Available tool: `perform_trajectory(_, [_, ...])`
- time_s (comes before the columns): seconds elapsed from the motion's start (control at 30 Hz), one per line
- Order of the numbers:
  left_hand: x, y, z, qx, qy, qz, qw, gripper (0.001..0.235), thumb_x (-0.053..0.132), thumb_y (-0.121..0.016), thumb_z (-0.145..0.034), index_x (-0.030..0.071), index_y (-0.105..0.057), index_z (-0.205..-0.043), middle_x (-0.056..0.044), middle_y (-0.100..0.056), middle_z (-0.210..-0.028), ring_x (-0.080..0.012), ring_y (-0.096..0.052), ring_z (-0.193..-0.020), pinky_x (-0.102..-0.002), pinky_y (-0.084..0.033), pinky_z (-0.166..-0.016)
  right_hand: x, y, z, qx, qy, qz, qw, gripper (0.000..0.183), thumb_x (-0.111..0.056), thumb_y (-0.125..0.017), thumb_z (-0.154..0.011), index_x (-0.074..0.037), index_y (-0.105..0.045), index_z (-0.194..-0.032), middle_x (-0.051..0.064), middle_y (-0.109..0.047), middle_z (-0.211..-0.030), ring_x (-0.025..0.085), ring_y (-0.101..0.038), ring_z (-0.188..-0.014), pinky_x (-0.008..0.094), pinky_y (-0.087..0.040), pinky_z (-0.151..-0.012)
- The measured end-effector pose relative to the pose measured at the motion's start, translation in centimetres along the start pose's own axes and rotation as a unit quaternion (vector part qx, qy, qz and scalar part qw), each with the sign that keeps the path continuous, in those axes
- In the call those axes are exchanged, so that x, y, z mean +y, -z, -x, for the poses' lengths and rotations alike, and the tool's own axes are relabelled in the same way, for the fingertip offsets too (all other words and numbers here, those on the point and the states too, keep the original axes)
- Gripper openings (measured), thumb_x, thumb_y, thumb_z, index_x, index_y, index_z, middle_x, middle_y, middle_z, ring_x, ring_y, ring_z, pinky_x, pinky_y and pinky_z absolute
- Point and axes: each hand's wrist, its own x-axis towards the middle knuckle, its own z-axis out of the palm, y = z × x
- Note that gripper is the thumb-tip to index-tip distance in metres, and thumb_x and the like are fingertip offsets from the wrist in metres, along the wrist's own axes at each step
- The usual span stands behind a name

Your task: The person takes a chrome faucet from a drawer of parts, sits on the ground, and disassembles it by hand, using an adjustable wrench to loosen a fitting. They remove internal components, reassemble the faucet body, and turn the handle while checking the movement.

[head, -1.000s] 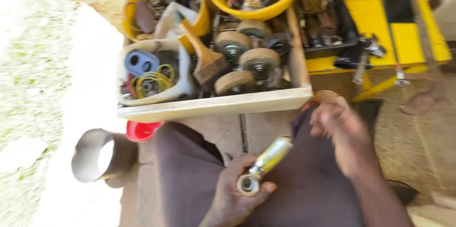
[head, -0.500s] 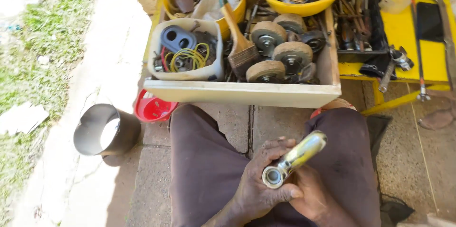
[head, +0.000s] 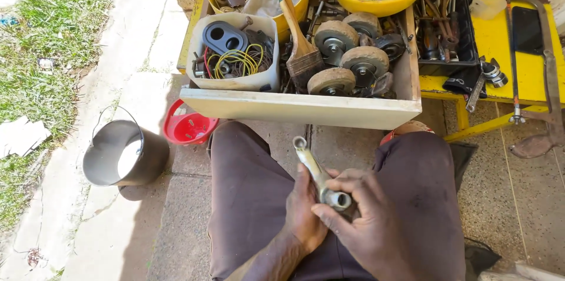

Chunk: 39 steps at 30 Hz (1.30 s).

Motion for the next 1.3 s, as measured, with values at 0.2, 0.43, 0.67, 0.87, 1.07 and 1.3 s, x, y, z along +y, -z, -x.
perform_trajectory(0.2, [-0.7,1.2,-0.2,0.041,0.084,0.052,0.994,0.050,0.053,-0.063,-0.103,0.003,-0.063,-0.108,-0.010,-0.063,-0.089,-0.0224,-0.065,-0.090,-0.039,-0.056,-0.089,0.3,0.1,0.1,-0.043,-0.014,0.083,0.996,0.047,-0.044,-0.086,-0.082,-0.025,-0.076,-0.123,-0.005,-0.072,-0.123,0.010,-0.070,-0.074,0.029,-0.058,-0.065])
perform_trajectory(0.43, [-0.2,1.2,0.0,-0.113,0.106,-0.052,0.987,0.076,0.067,-0.052,-0.106,-0.006,-0.074,-0.098,-0.016,-0.070,-0.070,-0.0241,-0.068,-0.050,-0.032,-0.057,-0.034,0.8,0.9,-0.6,0.022,-0.034,0.033,0.999,0.048,-0.031,-0.084,-0.085,-0.010,-0.075,-0.127,0.002,-0.074,-0.123,0.011,-0.074,-0.102,0.024,-0.058,-0.087])
perform_trajectory(0.67, [-0.9,1.4,-1.0,-0.131,0.107,-0.002,0.986,0.075,0.068,-0.047,-0.106,-0.002,-0.066,-0.127,-0.022,-0.077,-0.104,-0.0341,-0.075,-0.074,-0.044,-0.064,-0.049,0.3,1.4,-0.5,0.053,-0.031,-0.052,0.997,0.039,-0.020,-0.076,-0.092,0.000,-0.071,-0.125,0.010,-0.071,-0.120,0.019,-0.080,-0.104,0.026,-0.065,-0.090])
perform_trajectory(0.87, [-0.5,1.2,-2.0,-0.123,0.086,-0.018,0.989,0.068,0.066,-0.047,-0.108,0.004,-0.071,-0.122,-0.014,-0.078,-0.095,-0.0258,-0.074,-0.072,-0.041,-0.062,-0.057,0.4,0.9,-1.5,0.058,0.072,0.015,0.996,0.033,-0.022,-0.075,-0.094,-0.002,-0.072,-0.120,0.010,-0.076,-0.116,0.021,-0.073,-0.110,0.033,-0.057,-0.102])
perform_trajectory(1.07, [-0.1,1.5,-0.8,-0.170,0.070,0.006,0.983,0.056,0.055,-0.053,-0.111,0.002,-0.069,-0.107,-0.013,-0.071,-0.076,-0.0218,-0.063,-0.048,-0.031,-0.049,-0.037,1.0,2.1,-0.1,0.004,0.045,-0.033,0.998,0.040,-0.028,-0.077,-0.091,-0.008,-0.074,-0.126,0.008,-0.074,-0.120,0.017,-0.073,-0.109,0.027,-0.057,-0.098])
perform_trajectory(1.3, [1.2,1.0,-0.8,-0.145,-0.063,-0.186,0.970,0.050,0.057,-0.050,-0.106,0.008,-0.060,-0.107,-0.010,-0.066,-0.064,-0.0142,-0.059,-0.040,-0.022,-0.030,-0.028,3.2,1.6,1.5,0.035,0.015,-0.094,0.995,0.035,-0.027,-0.065,-0.101,-0.001,-0.071,-0.124,0.012,-0.073,-0.118,0.021,-0.072,-0.114,0.030,-0.059,-0.100])
